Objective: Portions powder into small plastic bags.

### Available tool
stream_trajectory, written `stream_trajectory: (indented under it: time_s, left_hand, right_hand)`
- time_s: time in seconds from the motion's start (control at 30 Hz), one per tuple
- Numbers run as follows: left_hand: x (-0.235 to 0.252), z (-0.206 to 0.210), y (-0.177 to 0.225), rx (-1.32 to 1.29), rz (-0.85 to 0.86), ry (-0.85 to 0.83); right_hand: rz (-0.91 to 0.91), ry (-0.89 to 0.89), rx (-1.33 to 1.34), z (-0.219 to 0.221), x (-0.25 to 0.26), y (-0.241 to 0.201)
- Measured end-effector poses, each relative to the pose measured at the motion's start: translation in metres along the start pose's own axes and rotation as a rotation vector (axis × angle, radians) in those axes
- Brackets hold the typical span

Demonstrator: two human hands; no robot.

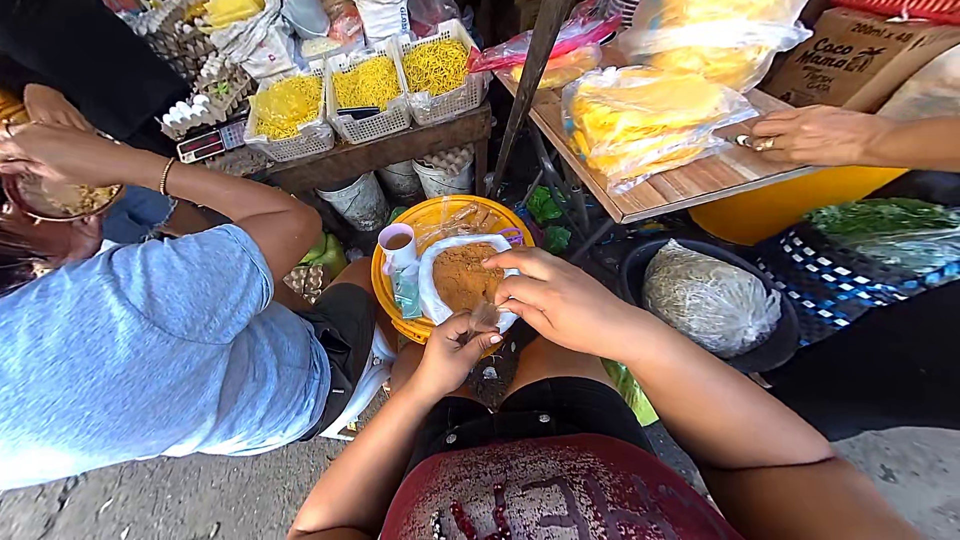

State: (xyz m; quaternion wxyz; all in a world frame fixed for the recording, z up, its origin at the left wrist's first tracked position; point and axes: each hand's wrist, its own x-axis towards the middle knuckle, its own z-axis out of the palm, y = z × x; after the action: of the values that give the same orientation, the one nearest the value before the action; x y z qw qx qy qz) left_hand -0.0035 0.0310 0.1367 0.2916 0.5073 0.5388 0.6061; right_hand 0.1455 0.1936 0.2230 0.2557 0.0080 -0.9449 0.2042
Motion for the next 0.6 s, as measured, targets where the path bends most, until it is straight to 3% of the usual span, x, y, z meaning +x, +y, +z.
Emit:
stream_trajectory:
  time_s: [0.17, 0.27, 0.47, 0.6]
  left_hand:
    - [-0.008, -0.006, -0.003, -0.017, 0.052, 0.008]
    - [-0.014, -0.012, -0.01, 0.012, 0.01, 0.117]
    - [-0.033, -0.027, -0.025, 0.067, -0.049, 0.228]
    - [-0.039, -0.038, -0.035, 0.2, -0.135, 0.238]
  right_hand:
    - [0.015, 0.015, 0.112, 0.001, -0.001, 0.003]
    - [0.223, -0.009, 0.292, 0.012, -0.002, 0.027]
    - [0.851, -0.113, 0.195, 0.079, -0.017, 0.095]
    - [0.923, -0.084, 0.373, 0.107, -0.018, 0.09]
